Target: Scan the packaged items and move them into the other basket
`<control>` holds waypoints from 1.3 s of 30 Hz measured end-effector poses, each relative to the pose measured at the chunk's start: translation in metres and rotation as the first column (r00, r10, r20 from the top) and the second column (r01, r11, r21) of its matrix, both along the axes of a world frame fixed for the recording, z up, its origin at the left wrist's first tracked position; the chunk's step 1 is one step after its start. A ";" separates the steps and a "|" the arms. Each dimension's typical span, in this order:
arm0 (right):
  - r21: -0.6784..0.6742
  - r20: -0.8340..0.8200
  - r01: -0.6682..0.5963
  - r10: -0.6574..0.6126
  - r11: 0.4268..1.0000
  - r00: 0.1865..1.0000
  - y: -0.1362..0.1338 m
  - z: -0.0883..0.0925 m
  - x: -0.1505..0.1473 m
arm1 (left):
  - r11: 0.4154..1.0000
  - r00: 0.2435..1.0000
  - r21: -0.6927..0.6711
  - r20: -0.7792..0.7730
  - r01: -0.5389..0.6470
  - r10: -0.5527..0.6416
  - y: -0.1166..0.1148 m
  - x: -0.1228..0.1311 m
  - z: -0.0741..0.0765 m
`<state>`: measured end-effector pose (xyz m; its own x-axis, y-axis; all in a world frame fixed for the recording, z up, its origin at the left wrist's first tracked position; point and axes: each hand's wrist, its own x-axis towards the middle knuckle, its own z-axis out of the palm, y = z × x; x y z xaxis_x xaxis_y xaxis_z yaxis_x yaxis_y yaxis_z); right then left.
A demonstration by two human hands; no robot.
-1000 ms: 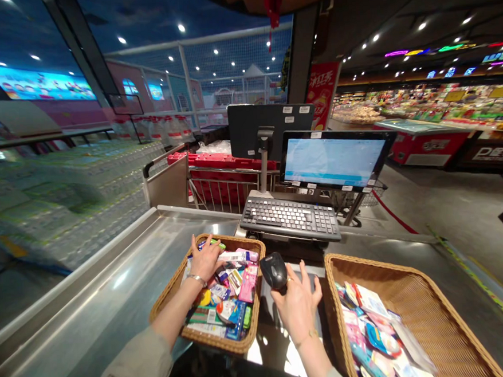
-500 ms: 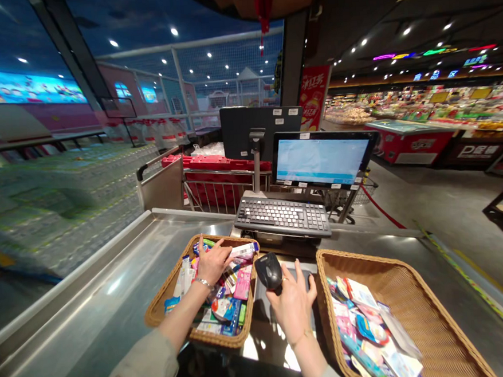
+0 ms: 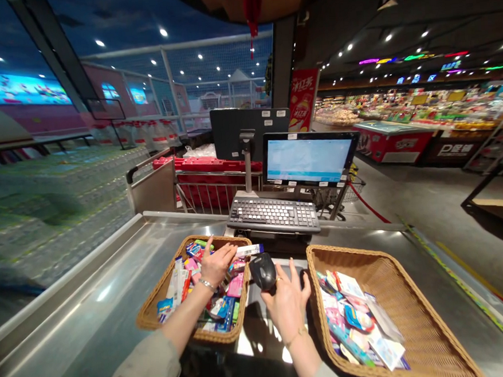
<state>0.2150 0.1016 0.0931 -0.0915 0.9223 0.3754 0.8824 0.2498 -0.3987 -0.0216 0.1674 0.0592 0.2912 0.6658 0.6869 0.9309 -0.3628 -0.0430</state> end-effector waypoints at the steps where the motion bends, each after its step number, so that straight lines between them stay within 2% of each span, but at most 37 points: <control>1: -0.006 0.002 0.000 0.000 1.000 1.000 -0.001 0.001 0.001 | 0.999 1.000 0.042 -0.008 0.009 -0.008 0.000 0.002 0.001; 4: -0.008 0.006 0.001 -0.001 1.000 1.000 -0.002 0.004 0.002 | 0.988 0.999 0.149 -0.023 0.030 -0.027 0.001 0.007 0.004; 7: 0.006 0.010 0.005 -0.005 1.000 1.000 -0.003 0.004 0.004 | 0.982 1.000 0.186 -0.013 0.028 -0.026 0.002 0.012 0.006; 16: 0.029 -0.023 0.017 -0.016 0.999 1.000 0.000 -0.005 0.012 | 0.985 0.999 0.168 0.005 0.049 -0.050 0.009 0.019 0.004; 32: 0.095 0.015 0.022 -0.023 0.995 1.000 0.002 -0.004 0.014 | 0.980 0.996 0.183 0.035 0.078 -0.085 0.014 0.026 0.013; 39: 0.115 0.034 0.109 -0.114 0.987 0.993 0.000 0.000 0.024 | 0.978 0.995 0.187 0.034 0.091 -0.099 0.019 0.033 0.014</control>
